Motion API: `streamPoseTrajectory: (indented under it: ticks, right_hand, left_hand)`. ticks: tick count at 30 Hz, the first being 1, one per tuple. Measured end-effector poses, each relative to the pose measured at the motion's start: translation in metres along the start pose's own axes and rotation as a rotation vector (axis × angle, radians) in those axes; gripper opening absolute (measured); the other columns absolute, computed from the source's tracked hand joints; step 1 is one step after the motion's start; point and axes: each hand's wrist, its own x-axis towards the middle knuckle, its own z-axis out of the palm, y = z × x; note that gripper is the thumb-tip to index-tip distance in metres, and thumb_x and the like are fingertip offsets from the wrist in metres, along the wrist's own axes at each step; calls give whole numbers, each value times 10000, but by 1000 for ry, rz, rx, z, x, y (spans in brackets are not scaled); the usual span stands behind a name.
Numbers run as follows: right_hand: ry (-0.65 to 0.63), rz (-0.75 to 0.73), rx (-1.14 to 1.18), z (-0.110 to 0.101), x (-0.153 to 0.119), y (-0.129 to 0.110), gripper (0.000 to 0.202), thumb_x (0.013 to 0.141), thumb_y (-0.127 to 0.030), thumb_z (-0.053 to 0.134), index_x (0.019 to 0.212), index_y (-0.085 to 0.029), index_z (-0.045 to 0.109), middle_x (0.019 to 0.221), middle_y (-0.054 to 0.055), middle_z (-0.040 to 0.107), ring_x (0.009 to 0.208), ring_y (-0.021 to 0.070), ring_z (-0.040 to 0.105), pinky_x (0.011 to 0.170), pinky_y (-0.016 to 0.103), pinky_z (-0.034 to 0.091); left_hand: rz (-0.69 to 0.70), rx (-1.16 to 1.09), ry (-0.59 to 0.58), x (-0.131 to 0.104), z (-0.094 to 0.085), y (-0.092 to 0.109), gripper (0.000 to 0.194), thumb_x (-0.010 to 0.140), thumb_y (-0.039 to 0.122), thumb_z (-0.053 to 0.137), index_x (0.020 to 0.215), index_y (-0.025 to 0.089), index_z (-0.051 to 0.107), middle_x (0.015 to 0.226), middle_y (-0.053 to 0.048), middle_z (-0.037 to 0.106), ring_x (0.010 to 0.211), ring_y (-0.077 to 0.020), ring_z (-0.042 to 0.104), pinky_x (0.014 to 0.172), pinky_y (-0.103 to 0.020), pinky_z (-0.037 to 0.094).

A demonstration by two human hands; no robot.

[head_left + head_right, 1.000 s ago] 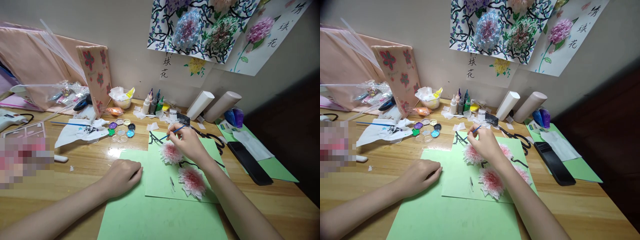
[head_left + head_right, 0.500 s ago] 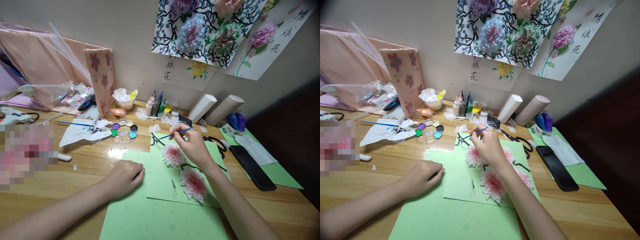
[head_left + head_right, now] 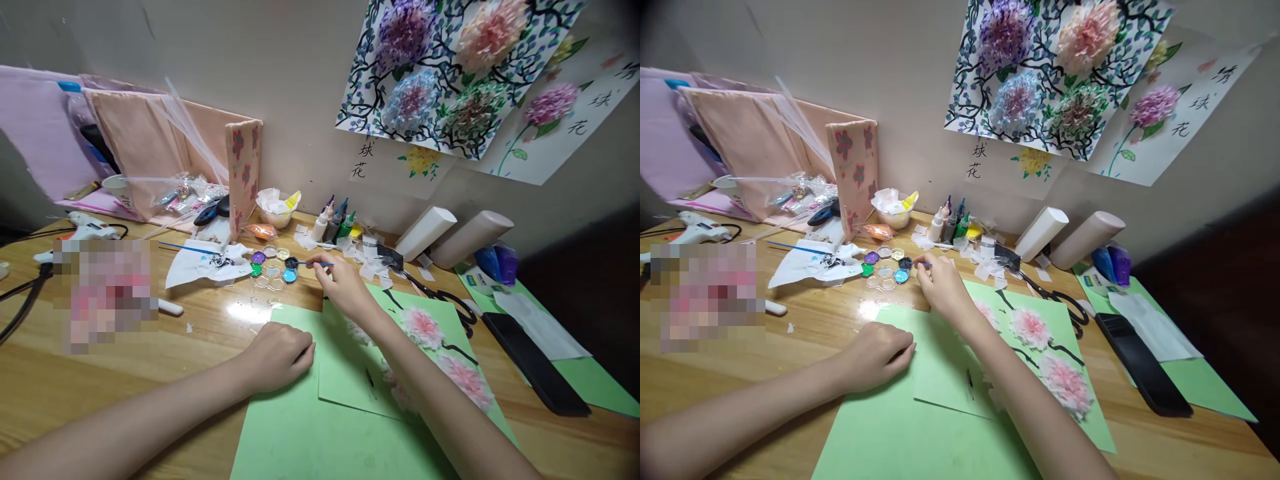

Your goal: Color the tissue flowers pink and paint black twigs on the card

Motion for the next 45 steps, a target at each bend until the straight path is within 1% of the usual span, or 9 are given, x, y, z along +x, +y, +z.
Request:
streamPoseTrajectory:
  ticks: [3,5,10,14,17,20,26,39,45]
  right_hand:
    - [9,0,22,0,3,3,254,870,-251,381,980,-200,605,936,54,665,898,191,557,762,310,398]
    - [20,5,39,-4,3,4,248,869,-261,388,963,-203,609,927,48,670,829,180,572,737,304,401]
    - [238,-24,140,-30,-13,11,223,876,-282,394,922,-199,596,903,37,657,803,156,583,680,262,409]
    - [334,-14,60,-46,-41,25,151,852,-239,424,792,-199,557,778,9,616,746,147,558,658,255,396]
    - [330,-9,-1,-45,-59,35,133,823,-195,428,737,-199,530,728,1,586,707,144,532,656,260,390]
    - [291,30,-5,-40,-67,40,115,814,-194,434,757,-198,534,734,5,597,682,141,528,631,258,393]
    - [258,87,7,-35,-65,43,112,831,-222,439,794,-198,542,768,4,632,643,130,533,588,247,393]
    - [231,105,-34,-35,-65,41,117,824,-223,439,775,-197,542,744,2,637,601,125,513,561,248,383]
    - [257,90,-34,-38,-67,39,111,812,-203,452,761,-194,550,737,3,632,638,133,529,585,254,391]
  left_hand:
    - [0,6,-5,1,0,-1,301,883,232,358,620,172,490,562,-2,578,486,-123,484,494,-282,158]
    - [-5,10,-8,1,0,-1,302,883,238,356,620,173,488,567,-4,581,488,-123,483,495,-281,154]
    - [-11,11,-25,1,-1,-1,319,894,254,334,625,176,486,564,-4,570,485,-120,461,499,-277,140]
    - [-13,12,-28,1,1,-1,324,894,257,327,613,176,465,561,-1,560,487,-118,447,504,-279,138]
    - [-15,11,-33,2,2,-1,331,898,266,321,607,175,449,557,-1,553,491,-117,443,508,-280,139]
    - [-20,12,-43,3,2,-2,330,901,271,316,607,176,433,548,3,543,490,-116,438,510,-280,142]
    - [-28,15,-58,3,1,-2,321,897,274,317,609,177,421,554,3,546,498,-117,443,514,-280,146]
    - [-36,14,-77,3,-1,-1,324,901,282,314,611,177,413,558,6,548,496,-116,439,513,-284,149]
    - [-35,20,-87,3,-3,0,330,903,278,309,615,177,435,563,0,554,500,-119,450,511,-284,146]
